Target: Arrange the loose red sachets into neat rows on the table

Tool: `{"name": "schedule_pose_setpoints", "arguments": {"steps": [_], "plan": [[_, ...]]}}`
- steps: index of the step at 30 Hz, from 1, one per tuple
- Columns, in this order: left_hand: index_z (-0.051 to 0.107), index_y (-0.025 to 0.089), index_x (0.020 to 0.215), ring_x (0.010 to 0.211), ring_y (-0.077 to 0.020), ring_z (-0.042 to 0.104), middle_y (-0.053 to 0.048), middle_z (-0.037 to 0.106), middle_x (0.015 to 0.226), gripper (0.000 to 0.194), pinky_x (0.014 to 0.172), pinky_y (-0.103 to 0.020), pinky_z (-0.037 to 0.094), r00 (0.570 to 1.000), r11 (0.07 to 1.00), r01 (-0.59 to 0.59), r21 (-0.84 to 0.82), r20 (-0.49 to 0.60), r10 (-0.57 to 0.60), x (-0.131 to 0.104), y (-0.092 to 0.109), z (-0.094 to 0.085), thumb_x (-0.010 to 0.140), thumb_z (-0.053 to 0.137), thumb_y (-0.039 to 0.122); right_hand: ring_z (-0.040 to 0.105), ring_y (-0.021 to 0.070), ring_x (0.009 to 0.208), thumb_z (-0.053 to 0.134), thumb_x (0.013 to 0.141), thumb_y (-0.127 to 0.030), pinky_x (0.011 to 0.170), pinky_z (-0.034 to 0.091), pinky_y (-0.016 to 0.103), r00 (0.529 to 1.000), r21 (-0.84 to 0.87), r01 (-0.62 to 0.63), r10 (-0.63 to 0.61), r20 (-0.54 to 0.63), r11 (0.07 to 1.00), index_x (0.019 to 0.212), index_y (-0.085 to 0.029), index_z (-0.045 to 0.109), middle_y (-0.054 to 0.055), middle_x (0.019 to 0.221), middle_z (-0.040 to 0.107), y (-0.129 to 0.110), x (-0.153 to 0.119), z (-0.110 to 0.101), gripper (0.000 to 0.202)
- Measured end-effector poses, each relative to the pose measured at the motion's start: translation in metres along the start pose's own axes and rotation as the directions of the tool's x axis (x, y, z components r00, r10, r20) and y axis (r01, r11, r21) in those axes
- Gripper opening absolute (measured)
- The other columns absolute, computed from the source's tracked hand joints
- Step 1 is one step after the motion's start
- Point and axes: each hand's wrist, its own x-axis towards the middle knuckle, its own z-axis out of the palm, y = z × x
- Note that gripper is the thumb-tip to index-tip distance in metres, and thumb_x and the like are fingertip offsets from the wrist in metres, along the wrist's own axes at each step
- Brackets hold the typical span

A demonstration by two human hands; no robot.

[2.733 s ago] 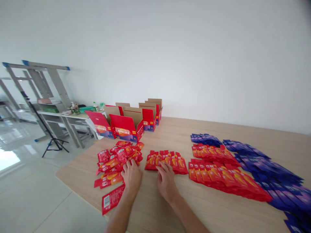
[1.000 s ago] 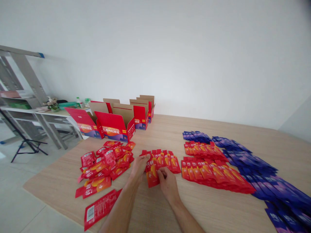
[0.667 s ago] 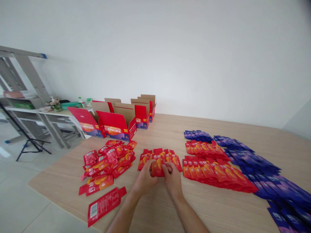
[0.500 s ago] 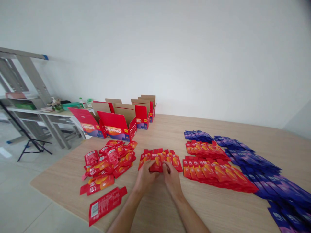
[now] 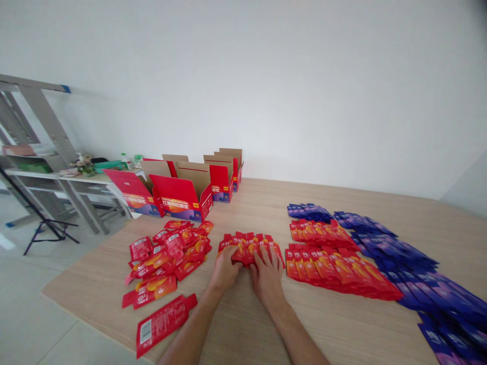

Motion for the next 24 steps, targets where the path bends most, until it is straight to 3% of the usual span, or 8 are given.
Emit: {"name": "schedule_pose_setpoints", "arguments": {"steps": [6,11,16,19,24], "plan": [[0.064,0.017,0.129,0.132,-0.0261,0.048,-0.012,0.060,0.137,0.051,0.114,-0.039,0.033,0.998,0.971,-0.058,0.231,0.045,0.049,-0.005,0.006,-0.003,0.078,0.061,0.015,0.029,0.0386,0.144,0.054,0.092,-0.025,0.113,0.013,0.066,1.000,-0.104,-0.004,0.007,0.027,0.995,0.128,-0.032,0.065,0.007,0.147,0.052,0.003,0.000,0.000,0.038],[0.065,0.028,0.128,0.134,-0.0332,0.042,-0.008,0.055,0.144,0.047,0.108,-0.051,0.034,0.996,0.913,0.013,0.407,0.072,-0.046,-0.006,0.009,-0.005,0.081,0.062,0.025,0.036,0.0397,0.140,0.058,0.091,-0.028,0.112,0.015,0.065,0.999,-0.090,-0.043,0.043,-0.006,0.995,0.127,-0.034,0.066,0.007,0.140,0.058,0.008,0.000,0.006,0.037],[0.065,0.028,0.128,0.138,-0.0342,0.035,-0.007,0.049,0.150,0.048,0.107,-0.053,0.032,0.995,0.895,-0.001,0.446,0.086,-0.042,-0.008,0.009,-0.002,0.080,0.063,0.026,0.038,0.0383,0.138,0.061,0.091,-0.030,0.113,0.014,0.063,0.997,-0.057,-0.078,0.076,-0.035,0.995,0.122,-0.035,0.069,0.006,0.138,0.061,0.010,0.000,0.011,0.033],[0.061,0.029,0.133,0.137,-0.0335,0.036,-0.007,0.052,0.147,0.055,0.108,-0.051,0.032,0.995,0.900,-0.044,0.433,0.101,0.000,-0.008,0.010,-0.003,0.079,0.065,0.028,0.040,0.0384,0.136,0.062,0.090,-0.031,0.112,0.016,0.063,0.996,-0.080,-0.078,0.074,-0.048,0.994,0.121,-0.035,0.070,0.006,0.136,0.062,0.010,0.000,0.012,0.032],[0.063,0.030,0.131,0.135,-0.0320,0.039,-0.007,0.056,0.143,0.049,0.109,-0.049,0.030,0.993,0.898,-0.091,0.430,0.111,0.047,-0.009,0.010,-0.004,0.083,0.060,0.024,0.040,0.0400,0.135,0.061,0.091,-0.032,0.111,0.017,0.064,0.998,-0.123,-0.068,0.065,-0.020,0.990,0.121,-0.033,0.070,0.006,0.137,0.061,0.008,0.001,0.011,0.032]]}}
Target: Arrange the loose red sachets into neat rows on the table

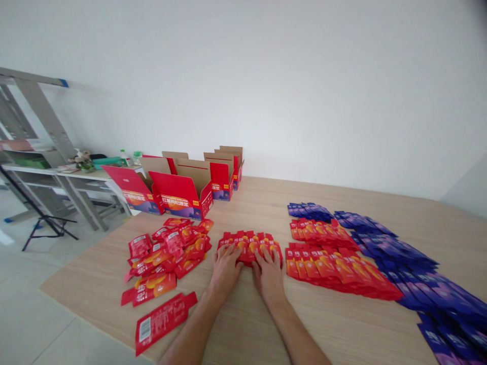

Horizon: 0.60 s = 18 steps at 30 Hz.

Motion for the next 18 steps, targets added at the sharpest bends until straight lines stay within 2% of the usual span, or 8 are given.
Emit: {"name": "schedule_pose_setpoints", "arguments": {"steps": [8,13,18], "plan": [[0.059,0.027,0.135,0.138,-0.0304,0.034,-0.008,0.050,0.148,0.051,0.111,-0.047,0.028,0.999,0.994,0.044,0.097,-0.020,-0.042,-0.007,0.006,-0.007,0.083,0.059,0.025,0.033,0.0362,0.140,0.060,0.091,-0.035,0.113,0.019,0.056,0.999,-0.003,-0.035,0.035,0.035,0.999,0.127,-0.032,0.067,0.006,0.145,0.054,-0.011,0.001,-0.015,0.037],[0.059,0.024,0.132,0.137,-0.0296,0.035,-0.009,0.051,0.146,0.056,0.110,-0.045,0.028,0.996,0.979,0.089,0.182,-0.012,-0.088,-0.027,0.002,-0.026,0.078,0.053,0.013,0.034,0.0342,0.139,0.057,0.092,-0.030,0.113,0.023,0.052,0.999,0.043,0.030,-0.031,0.017,0.999,0.126,-0.030,0.067,0.005,0.145,0.053,-0.026,-0.003,-0.022,0.035],[0.065,0.019,0.117,0.136,-0.0343,0.037,-0.014,0.053,0.141,0.052,0.107,-0.051,0.030,0.970,0.937,0.190,0.294,0.089,-0.225,-0.055,-0.011,-0.047,0.067,0.056,0.010,0.035,0.0338,0.138,0.054,0.093,-0.028,0.112,0.025,0.053,0.994,0.123,0.104,-0.109,0.033,0.987,0.117,-0.029,0.072,0.005,0.146,0.052,-0.041,-0.013,-0.024,0.031]]}}
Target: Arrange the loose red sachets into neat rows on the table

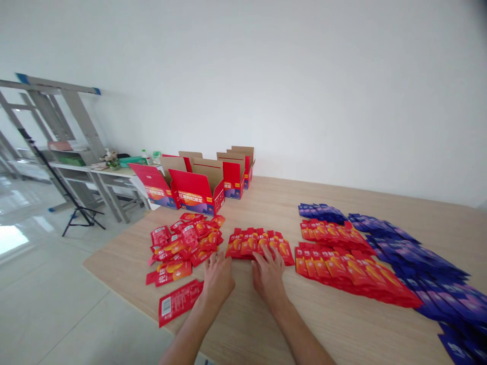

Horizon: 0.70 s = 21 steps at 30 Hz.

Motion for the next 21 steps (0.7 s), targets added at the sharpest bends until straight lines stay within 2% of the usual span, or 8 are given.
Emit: {"name": "schedule_pose_setpoints", "arguments": {"steps": [5,7,10,13,18,21], "plan": [[0.055,0.019,0.133,0.142,-0.0411,0.027,-0.017,0.045,0.148,0.069,0.108,-0.066,0.024,0.994,0.992,0.063,0.108,0.087,-0.073,-0.025,-0.024,0.000,0.064,0.058,0.008,0.036,0.0333,0.136,0.052,0.092,-0.022,0.112,0.027,0.053,0.999,0.040,0.042,-0.043,0.011,0.998,0.116,-0.027,0.073,0.006,0.145,0.053,-0.007,-0.006,-0.001,0.032],[0.048,0.019,0.140,0.142,-0.0442,0.025,-0.020,0.039,0.151,0.076,0.102,-0.071,0.029,0.984,0.988,0.098,0.119,0.137,-0.114,-0.031,-0.031,0.002,0.066,0.058,0.006,0.038,0.0332,0.135,0.052,0.091,-0.020,0.112,0.028,0.053,0.999,0.047,0.050,-0.050,0.009,0.998,0.115,-0.026,0.073,0.006,0.145,0.053,-0.009,-0.007,-0.003,0.032],[0.044,0.020,0.143,0.140,-0.0437,0.029,-0.021,0.035,0.153,0.075,0.094,-0.066,0.041,0.979,0.985,0.136,0.103,0.140,-0.150,-0.031,-0.034,0.004,0.071,0.054,0.003,0.040,0.0334,0.133,0.052,0.090,-0.017,0.111,0.030,0.052,0.998,0.056,0.056,-0.056,0.003,0.997,0.114,-0.025,0.074,0.006,0.144,0.054,-0.011,-0.009,-0.005,0.033],[0.049,0.018,0.139,0.132,-0.0411,0.041,-0.023,0.042,0.146,0.065,0.089,-0.061,0.047,0.985,0.981,0.137,0.140,0.083,-0.150,-0.027,-0.031,0.009,0.076,0.048,0.000,0.041,0.0332,0.132,0.052,0.089,-0.015,0.110,0.032,0.052,0.999,0.073,0.054,-0.054,-0.004,0.996,0.113,-0.025,0.074,0.007,0.144,0.054,-0.010,-0.009,-0.006,0.035],[0.052,0.015,0.137,0.119,-0.0361,0.055,-0.022,0.053,0.134,0.055,0.087,-0.054,0.051,0.997,0.962,0.079,0.262,-0.022,-0.076,-0.018,-0.017,0.022,0.086,0.038,-0.001,0.044,0.0332,0.130,0.050,0.089,-0.014,0.109,0.035,0.052,0.999,0.097,0.036,-0.036,-0.002,0.995,0.112,-0.024,0.075,0.009,0.142,0.056,-0.002,-0.009,-0.003,0.035],[0.051,0.012,0.138,0.113,-0.0319,0.061,-0.022,0.057,0.128,0.052,0.084,-0.045,0.054,0.999,0.962,0.029,0.271,-0.035,-0.020,-0.012,-0.008,0.019,0.091,0.033,0.001,0.045,0.0330,0.130,0.049,0.089,-0.013,0.109,0.036,0.053,0.999,0.114,0.041,-0.042,0.000,0.993,0.112,-0.024,0.074,0.010,0.141,0.056,0.000,-0.009,-0.002,0.036]]}}
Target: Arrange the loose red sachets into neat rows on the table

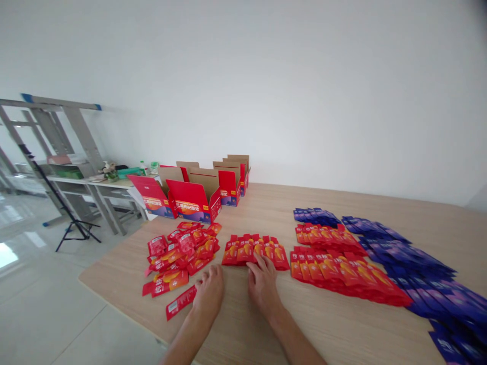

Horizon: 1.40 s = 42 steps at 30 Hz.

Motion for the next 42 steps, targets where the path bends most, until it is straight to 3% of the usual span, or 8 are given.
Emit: {"name": "schedule_pose_setpoints", "arguments": {"steps": [8,14,17,21,24,27,31,42], "plan": [[0.047,0.010,0.139,0.105,-0.0210,0.065,-0.019,0.062,0.124,0.058,0.083,-0.027,0.051,0.988,0.981,-0.126,-0.148,-0.104,0.111,0.032,0.004,-0.052,0.084,0.037,-0.007,0.046,0.0304,0.129,0.045,0.090,-0.011,0.108,0.039,0.052,0.999,0.098,0.042,-0.039,-0.033,0.994,0.114,-0.023,0.072,0.010,0.135,0.060,0.003,0.003,0.005,0.037],[0.055,0.014,0.129,0.112,-0.0178,0.064,-0.013,0.066,0.123,0.064,0.092,-0.025,0.049,0.974,0.821,-0.176,-0.543,-0.218,0.064,0.061,0.010,-0.077,0.072,0.044,-0.012,0.057,0.0261,0.119,0.046,0.096,-0.026,0.106,0.044,0.046,0.997,0.295,0.058,-0.039,-0.072,0.954,0.121,-0.020,0.067,0.012,0.123,0.067,0.001,0.007,0.007,0.033],[0.061,0.014,0.124,0.114,-0.0185,0.064,-0.011,0.069,0.122,0.065,0.100,-0.029,0.047,0.966,0.612,-0.199,-0.766,-0.258,-0.009,0.080,0.014,-0.078,0.066,0.044,-0.011,0.067,0.0251,0.103,0.046,0.097,-0.041,0.091,0.053,0.037,0.990,0.438,-0.136,0.132,0.039,0.888,0.128,-0.018,0.062,0.013,0.116,0.070,-0.002,0.007,0.005,0.042],[0.066,0.013,0.111,0.089,-0.0188,0.071,-0.010,0.075,0.106,0.054,0.080,-0.031,0.057,0.995,0.125,-0.099,-0.987,-0.102,-0.018,0.104,0.022,-0.070,0.063,0.048,-0.005,0.068,0.0223,0.075,0.047,0.093,-0.061,0.067,0.054,0.031,0.944,0.635,-0.329,0.264,0.198,0.699,0.125,-0.018,0.062,0.008,0.088,0.073,-0.002,0.012,0.003,0.055],[0.066,0.012,0.106,0.084,-0.0198,0.072,-0.011,0.076,0.100,0.044,0.077,-0.031,0.057,0.999,-0.234,-0.046,-0.971,-0.051,0.017,0.113,0.033,-0.062,0.064,0.056,0.003,0.062,0.0193,0.061,0.053,0.086,-0.069,0.055,0.047,0.027,0.923,0.727,-0.382,0.284,0.261,0.571,0.103,-0.019,0.067,0.004,0.072,0.069,-0.001,0.018,-0.002,0.055],[0.066,0.013,0.107,0.085,-0.0212,0.072,-0.009,0.076,0.092,0.041,0.079,-0.033,0.057,0.998,-0.438,0.007,-0.899,-0.022,0.061,0.115,0.043,-0.052,0.066,0.070,0.016,0.056,0.0157,0.053,0.057,0.084,-0.070,0.049,0.040,0.024,0.908,0.748,-0.410,0.308,0.283,0.522,0.086,-0.018,0.066,0.001,0.064,0.063,0.000,0.022,-0.010,0.053],[0.069,0.011,0.101,0.073,-0.0171,0.069,-0.006,0.075,0.082,0.044,0.070,-0.028,0.054,0.999,-0.415,0.029,-0.910,0.018,0.030,0.119,0.051,-0.036,0.068,0.079,0.038,0.053,0.0147,0.051,0.058,0.085,-0.064,0.048,0.035,0.024,0.903,0.741,-0.422,0.314,0.293,0.522,0.084,-0.018,0.066,0.000,0.062,0.062,0.002,0.022,-0.017,0.046],[0.071,0.011,0.088,0.066,-0.0149,0.065,-0.004,0.072,0.075,0.035,0.061,-0.024,0.050,0.997,-0.263,-0.015,-0.965,0.007,-0.082,0.128,0.053,-0.020,0.068,0.078,0.039,0.053,0.0161,0.052,0.060,0.086,-0.057,0.048,0.033,0.025,0.900,0.694,-0.432,0.331,0.285,0.576,0.086,-0.018,0.065,0.001,0.061,0.064,0.007,0.020,-0.011,0.039]]}}
